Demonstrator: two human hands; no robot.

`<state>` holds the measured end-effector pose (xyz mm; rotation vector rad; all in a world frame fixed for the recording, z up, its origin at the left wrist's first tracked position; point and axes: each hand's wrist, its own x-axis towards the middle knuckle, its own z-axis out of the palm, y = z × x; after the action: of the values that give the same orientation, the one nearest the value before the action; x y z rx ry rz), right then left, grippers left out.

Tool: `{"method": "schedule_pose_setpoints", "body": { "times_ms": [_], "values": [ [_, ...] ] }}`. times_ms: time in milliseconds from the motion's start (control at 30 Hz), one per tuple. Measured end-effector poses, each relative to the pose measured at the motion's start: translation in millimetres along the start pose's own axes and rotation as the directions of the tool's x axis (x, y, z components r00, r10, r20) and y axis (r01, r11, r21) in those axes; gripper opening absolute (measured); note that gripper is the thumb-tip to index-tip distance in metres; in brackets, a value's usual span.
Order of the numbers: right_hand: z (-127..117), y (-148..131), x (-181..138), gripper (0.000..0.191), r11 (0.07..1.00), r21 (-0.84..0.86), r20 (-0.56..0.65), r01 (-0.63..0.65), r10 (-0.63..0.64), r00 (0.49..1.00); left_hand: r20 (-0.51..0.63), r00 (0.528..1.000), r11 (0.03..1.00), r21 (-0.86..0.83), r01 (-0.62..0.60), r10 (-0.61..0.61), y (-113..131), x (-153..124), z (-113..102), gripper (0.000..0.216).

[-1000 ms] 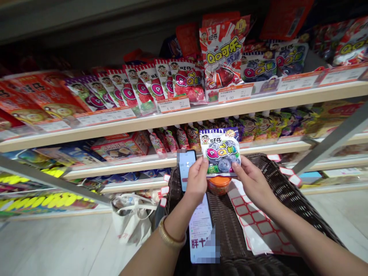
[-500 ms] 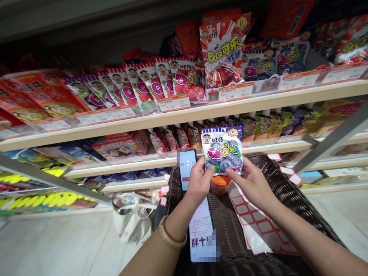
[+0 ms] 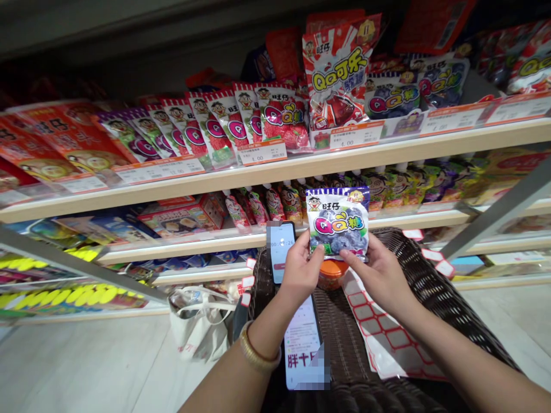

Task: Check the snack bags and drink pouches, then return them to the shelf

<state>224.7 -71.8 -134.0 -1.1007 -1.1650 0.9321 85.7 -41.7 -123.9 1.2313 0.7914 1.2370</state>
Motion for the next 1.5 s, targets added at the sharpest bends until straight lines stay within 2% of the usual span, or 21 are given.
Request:
{"method": "schedule_pose_setpoints", "body": {
  "times_ms": [133,267,400,500,633,733,800,967,1100,1300,1500],
  "values": [
    [2,0,-2,0.038,0.999,0.043,-0.094,-0.001,0.005,0.996,-0.051,0.999,1.000,-0.021,0.010,-0.011,-4,0,-1,0.042],
    [3,4,-5,0.038,0.999,0.032,-0.236,0.028,-0.019,0.971,-0.096,0.995,1.000,0.010,-0.016,0.017,-8,-1,-2,0.050],
    [5,4,-8,0.041,0.999,0.008,-0.286,0.047,-0.043,0.957,-0.110,0.981,0.985,0.088,-0.148,0.157,-7,-3,0,0.037],
    [8,1,-10,0.037,0.992,-0.082,-0.300,0.091,-0.111,0.947,-0.028,0.989,0.982,0.122,-0.141,0.145,-3,-7,2,0.032],
    [12,0,-16,0.033,0.964,-0.172,-0.197,0.201,-0.233,0.952,0.087,0.993,0.990,0.106,-0.094,0.085,6,-11,2,0.042],
    [12,1,-21,0.040,0.935,-0.239,-0.060,0.262,-0.283,0.957,0.127,0.987,0.986,0.118,-0.113,0.098,10,-11,0,0.046],
    [11,0,-23,0.046,0.889,-0.324,0.024,0.325,-0.335,0.942,0.135,0.987,0.989,0.110,-0.100,0.085,11,-10,-2,0.050],
    [9,0,-24,0.050,0.721,-0.468,0.188,0.511,-0.484,0.855,0.027,0.999,0.998,0.058,-0.025,0.024,2,-7,-6,0.050],
    [8,1,-24,0.043,0.663,-0.459,0.264,0.591,-0.534,0.804,-0.076,0.996,0.996,-0.079,0.037,-0.043,-7,-3,-6,0.047],
    [9,0,-25,0.036,0.611,-0.479,0.320,0.630,-0.546,0.774,-0.126,0.981,0.961,-0.252,0.112,-0.148,-4,1,-3,0.045],
    [8,0,-23,0.034,0.615,-0.490,0.298,0.618,-0.548,0.782,-0.160,0.966,0.938,-0.314,0.146,-0.204,1,3,-1,0.045]
  ]
}}
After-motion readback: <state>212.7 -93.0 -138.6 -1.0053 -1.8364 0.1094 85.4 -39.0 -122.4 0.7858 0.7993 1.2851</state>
